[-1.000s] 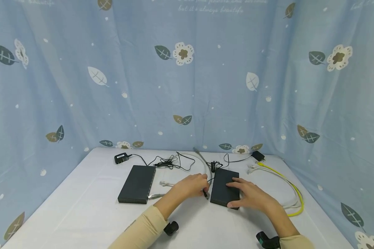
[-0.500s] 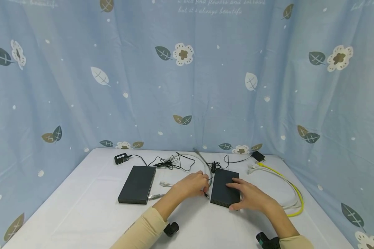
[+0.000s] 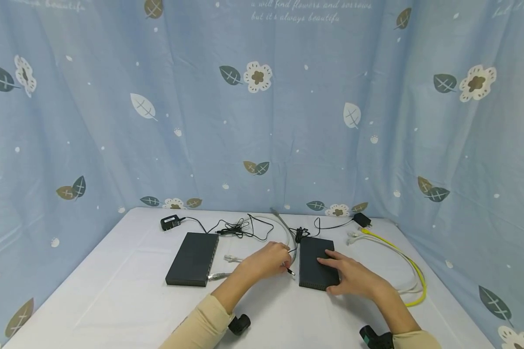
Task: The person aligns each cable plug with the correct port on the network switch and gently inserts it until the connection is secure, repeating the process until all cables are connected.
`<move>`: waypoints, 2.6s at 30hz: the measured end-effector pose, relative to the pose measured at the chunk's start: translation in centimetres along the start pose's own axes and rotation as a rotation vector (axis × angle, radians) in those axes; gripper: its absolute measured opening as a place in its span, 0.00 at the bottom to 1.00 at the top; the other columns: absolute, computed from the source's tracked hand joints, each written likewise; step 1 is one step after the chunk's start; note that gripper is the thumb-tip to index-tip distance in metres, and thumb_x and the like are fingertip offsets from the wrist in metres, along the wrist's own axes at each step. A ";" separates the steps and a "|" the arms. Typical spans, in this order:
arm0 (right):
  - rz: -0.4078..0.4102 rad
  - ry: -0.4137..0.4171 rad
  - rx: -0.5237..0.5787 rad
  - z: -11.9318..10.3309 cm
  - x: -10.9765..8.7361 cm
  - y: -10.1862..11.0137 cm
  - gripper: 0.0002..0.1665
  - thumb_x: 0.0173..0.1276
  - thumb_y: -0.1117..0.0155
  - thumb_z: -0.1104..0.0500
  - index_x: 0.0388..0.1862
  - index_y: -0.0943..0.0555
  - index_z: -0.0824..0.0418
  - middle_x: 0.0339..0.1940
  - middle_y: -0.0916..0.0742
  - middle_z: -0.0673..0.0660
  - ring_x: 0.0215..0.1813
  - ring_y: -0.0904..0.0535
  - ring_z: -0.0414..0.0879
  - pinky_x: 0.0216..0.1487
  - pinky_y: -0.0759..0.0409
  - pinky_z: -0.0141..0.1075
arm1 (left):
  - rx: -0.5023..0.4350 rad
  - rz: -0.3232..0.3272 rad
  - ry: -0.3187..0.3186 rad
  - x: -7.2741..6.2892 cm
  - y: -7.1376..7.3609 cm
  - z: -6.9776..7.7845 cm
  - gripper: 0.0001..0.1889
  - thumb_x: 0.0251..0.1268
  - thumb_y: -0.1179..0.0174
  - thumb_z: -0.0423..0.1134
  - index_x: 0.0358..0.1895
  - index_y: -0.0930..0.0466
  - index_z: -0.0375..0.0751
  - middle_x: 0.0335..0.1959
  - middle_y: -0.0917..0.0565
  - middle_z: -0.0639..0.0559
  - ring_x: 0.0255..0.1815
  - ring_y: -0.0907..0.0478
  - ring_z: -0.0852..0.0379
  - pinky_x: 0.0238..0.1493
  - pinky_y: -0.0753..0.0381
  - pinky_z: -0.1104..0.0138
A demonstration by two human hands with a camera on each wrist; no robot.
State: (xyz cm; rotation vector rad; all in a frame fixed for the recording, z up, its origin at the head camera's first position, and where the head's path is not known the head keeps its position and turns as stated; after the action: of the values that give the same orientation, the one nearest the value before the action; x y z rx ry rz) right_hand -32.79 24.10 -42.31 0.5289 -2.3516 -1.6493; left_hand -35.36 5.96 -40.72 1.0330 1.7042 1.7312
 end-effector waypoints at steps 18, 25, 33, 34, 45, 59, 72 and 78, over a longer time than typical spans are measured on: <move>0.018 -0.165 -0.069 -1.0 -0.2 0.5 0.45 0.55 0.28 0.34 0.65 0.23 0.59 0.70 0.28 0.72 0.68 0.29 0.70 0.61 0.29 0.64 | -0.151 -0.007 0.000 -0.5 0.5 -0.5 0.04 0.62 0.33 0.39 0.31 0.11 0.54 0.29 0.13 0.66 0.27 0.23 0.74 0.34 0.26 0.80; 0.102 -0.247 -0.101 -1.4 0.2 -0.2 0.56 0.56 0.38 0.25 0.68 0.28 0.67 0.70 0.30 0.76 0.69 0.31 0.71 0.60 0.29 0.65 | -0.147 -0.010 0.014 -0.5 0.5 -0.3 0.04 0.61 0.33 0.39 0.31 0.11 0.54 0.29 0.13 0.66 0.27 0.23 0.74 0.34 0.25 0.80; 0.146 -0.256 -0.138 -1.8 0.6 -1.2 0.63 0.52 0.43 0.18 0.69 0.29 0.68 0.69 0.30 0.77 0.68 0.31 0.71 0.56 0.26 0.65 | -0.133 0.000 0.020 -0.4 0.6 -0.2 0.05 0.61 0.33 0.37 0.29 0.11 0.52 0.24 0.16 0.66 0.20 0.33 0.72 0.28 0.32 0.80; 0.152 -0.262 -0.142 -1.9 0.6 -1.2 0.64 0.52 0.42 0.18 0.69 0.29 0.68 0.69 0.30 0.77 0.68 0.31 0.71 0.56 0.26 0.65 | -0.128 0.003 0.018 -0.4 0.6 -0.2 0.05 0.61 0.33 0.37 0.29 0.11 0.53 0.24 0.16 0.66 0.20 0.34 0.72 0.28 0.32 0.80; 0.158 -0.299 -0.164 -2.5 0.9 -1.3 0.62 0.51 0.40 0.20 0.68 0.29 0.68 0.71 0.32 0.77 0.70 0.34 0.72 0.54 0.28 0.69 | -0.127 -0.008 0.023 -0.3 0.8 -0.2 0.06 0.62 0.34 0.36 0.30 0.11 0.53 0.25 0.16 0.66 0.20 0.33 0.71 0.27 0.33 0.80; 0.132 -0.213 -0.099 -2.0 1.1 -1.6 0.58 0.56 0.37 0.27 0.71 0.33 0.69 0.75 0.36 0.74 0.75 0.42 0.74 0.64 0.34 0.67 | -0.158 -0.018 0.031 0.1 0.8 0.1 0.04 0.62 0.33 0.37 0.32 0.11 0.52 0.28 0.14 0.65 0.23 0.28 0.73 0.29 0.29 0.80; 0.077 -0.146 0.020 -0.9 0.9 -1.2 0.60 0.55 0.34 0.27 0.74 0.35 0.65 0.78 0.39 0.70 0.78 0.47 0.70 0.68 0.38 0.66 | -0.156 -0.060 0.035 0.8 0.2 0.6 0.03 0.62 0.32 0.39 0.31 0.12 0.53 0.27 0.15 0.66 0.23 0.28 0.73 0.30 0.29 0.80; 0.048 -0.106 0.038 0.0 0.7 -0.8 0.57 0.51 0.24 0.36 0.75 0.35 0.60 0.78 0.38 0.67 0.74 0.39 0.71 0.65 0.32 0.62 | -0.158 -0.072 0.045 1.0 0.1 0.7 0.04 0.61 0.32 0.39 0.30 0.13 0.54 0.26 0.15 0.67 0.23 0.28 0.73 0.29 0.29 0.80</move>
State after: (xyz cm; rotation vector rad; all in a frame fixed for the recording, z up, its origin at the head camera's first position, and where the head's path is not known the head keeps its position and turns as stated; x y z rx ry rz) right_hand -33.32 23.57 -43.05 0.3971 -2.4548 -1.6529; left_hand -35.35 7.18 -40.46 0.8586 1.5824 1.8226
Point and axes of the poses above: each hand's wrist, its own x-axis towards the middle knuckle, its own y-axis out of the back of the hand, z = x × y, the point moved 7 cm from there along x, towards the middle knuckle
